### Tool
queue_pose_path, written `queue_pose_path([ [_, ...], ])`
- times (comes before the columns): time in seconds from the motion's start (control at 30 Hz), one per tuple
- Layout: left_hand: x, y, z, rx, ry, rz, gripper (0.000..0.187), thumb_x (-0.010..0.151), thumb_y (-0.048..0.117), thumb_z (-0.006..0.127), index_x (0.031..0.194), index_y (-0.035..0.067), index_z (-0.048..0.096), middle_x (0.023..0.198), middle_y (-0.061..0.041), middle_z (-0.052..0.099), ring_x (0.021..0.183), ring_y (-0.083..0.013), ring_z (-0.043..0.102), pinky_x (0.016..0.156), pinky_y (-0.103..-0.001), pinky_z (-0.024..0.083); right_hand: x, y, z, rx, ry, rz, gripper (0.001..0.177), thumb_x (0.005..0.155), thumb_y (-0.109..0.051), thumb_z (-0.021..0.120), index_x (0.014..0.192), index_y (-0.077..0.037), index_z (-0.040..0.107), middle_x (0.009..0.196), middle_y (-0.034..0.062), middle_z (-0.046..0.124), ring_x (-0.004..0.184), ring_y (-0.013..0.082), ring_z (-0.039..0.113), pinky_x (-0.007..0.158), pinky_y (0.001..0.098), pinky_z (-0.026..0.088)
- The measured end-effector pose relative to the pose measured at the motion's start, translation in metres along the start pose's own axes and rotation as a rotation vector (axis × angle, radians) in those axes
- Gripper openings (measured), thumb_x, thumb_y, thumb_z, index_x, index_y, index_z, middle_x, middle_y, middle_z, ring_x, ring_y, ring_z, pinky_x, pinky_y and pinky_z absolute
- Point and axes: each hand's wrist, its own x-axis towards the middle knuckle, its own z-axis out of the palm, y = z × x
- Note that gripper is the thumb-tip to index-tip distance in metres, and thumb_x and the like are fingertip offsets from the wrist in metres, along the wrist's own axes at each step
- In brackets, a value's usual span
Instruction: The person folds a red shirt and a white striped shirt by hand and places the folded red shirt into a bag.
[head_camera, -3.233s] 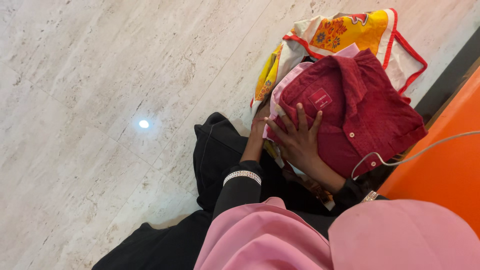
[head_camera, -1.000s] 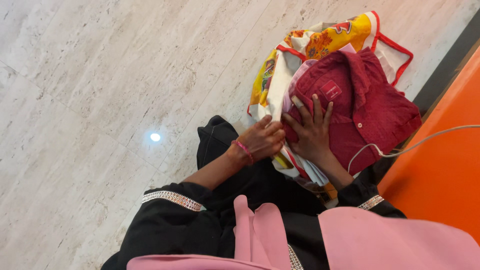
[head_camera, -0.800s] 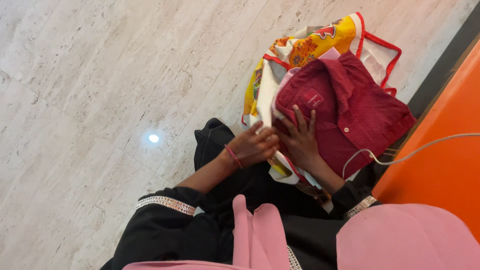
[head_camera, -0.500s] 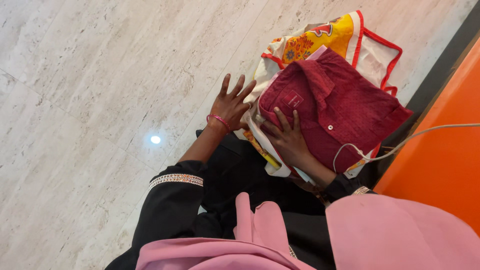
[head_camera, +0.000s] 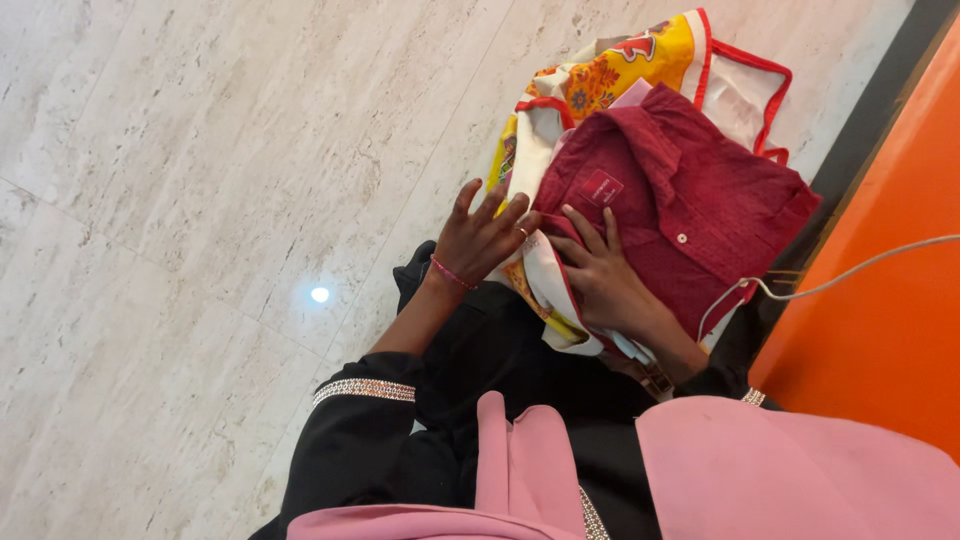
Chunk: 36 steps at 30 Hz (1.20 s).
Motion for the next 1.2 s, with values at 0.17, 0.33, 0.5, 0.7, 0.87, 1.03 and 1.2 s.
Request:
queue_pose_path([
  [0.17,0.005,-0.004,0.002,-0.275,-0.179,-0.186,0.019,0.092,0.018,0.065,0.11,0.022,0.072,0.121,0.001,0.062,0.125,-0.0209,0.056,0.115,-0.05,0.037,0.024,0.031,-0.093,0.387,-0.008,0.079,0.062,0.083,-0.038,0.083,0.137,-0.014,0.066,0.14,0.0064,0.068,0.134,0.0261,0.059,0.119,0.0438,0.041],
  [0.33,0.034,-0.003,0.052,-0.723,-0.088,-0.681,0.035,0.102,0.034,0.06,0.127,0.013,0.071,0.128,-0.009,0.062,0.123,-0.028,0.057,0.107,-0.045,0.046,0.056,0.133,-0.091,-0.051,0.147,0.526,0.078,0.091,-0.063,0.066,0.146,-0.008,0.056,0.147,0.0168,0.056,0.134,0.0366,0.051,0.107,0.0596,0.033],
  [0.5,0.104,-0.03,0.107,-0.582,-0.574,-1.028,0.058,0.096,0.063,0.055,0.125,0.016,0.07,0.134,-0.014,0.055,0.126,-0.0347,0.045,0.101,-0.053,0.034,0.027,0.185,0.0,0.124,0.06,0.534,0.087,0.099,-0.079,0.05,0.15,-0.009,0.05,0.157,0.0221,0.046,0.146,0.038,0.042,0.119,0.0562,0.034],
  [0.7,0.133,-0.024,0.153,-0.336,-0.606,-1.059,0.054,0.083,0.063,0.067,0.109,0.017,0.078,0.125,-0.005,0.068,0.127,-0.0284,0.052,0.105,-0.047,0.037,0.023,0.134,0.016,-0.13,0.06,0.608,0.076,0.093,-0.072,0.051,0.147,-0.019,0.058,0.16,0.0179,0.042,0.146,0.0427,0.035,0.111,0.0712,0.026],
  [0.87,0.102,-0.037,0.188,-0.635,-0.204,-1.297,0.039,0.09,0.051,0.064,0.104,0.018,0.078,0.104,-0.006,0.078,0.103,-0.0293,0.071,0.097,-0.046,0.048,0.017,0.118,-0.005,-0.151,0.063,0.579,0.078,0.097,-0.07,0.05,0.154,-0.016,0.049,0.164,0.016,0.039,0.149,0.0386,0.035,0.112,0.0753,0.022],
  [1.03,0.098,-0.064,0.167,-0.614,-0.039,-1.367,0.032,0.089,0.044,0.063,0.089,0.015,0.077,0.087,-0.005,0.078,0.086,-0.0284,0.071,0.09,-0.047,0.037,-0.084,0.121,-0.079,0.045,0.057,0.537,0.08,0.095,-0.074,0.048,0.158,-0.024,0.041,0.162,0.0085,0.042,0.154,0.0319,0.032,0.121,0.0625,0.015],
  [1.2,0.108,-0.083,0.207,-1.252,0.204,-1.401,0.036,0.096,0.03,0.062,0.077,-0.001,0.065,0.071,-0.013,0.063,0.074,-0.0284,0.056,0.079,-0.043,0.04,-0.189,0.118,-0.153,-0.212,0.261,1.122,0.069,0.1,-0.048,0.063,0.154,-0.009,0.048,0.154,0.02,0.054,0.131,0.0381,0.054,0.103,0.0663,0.032],
])
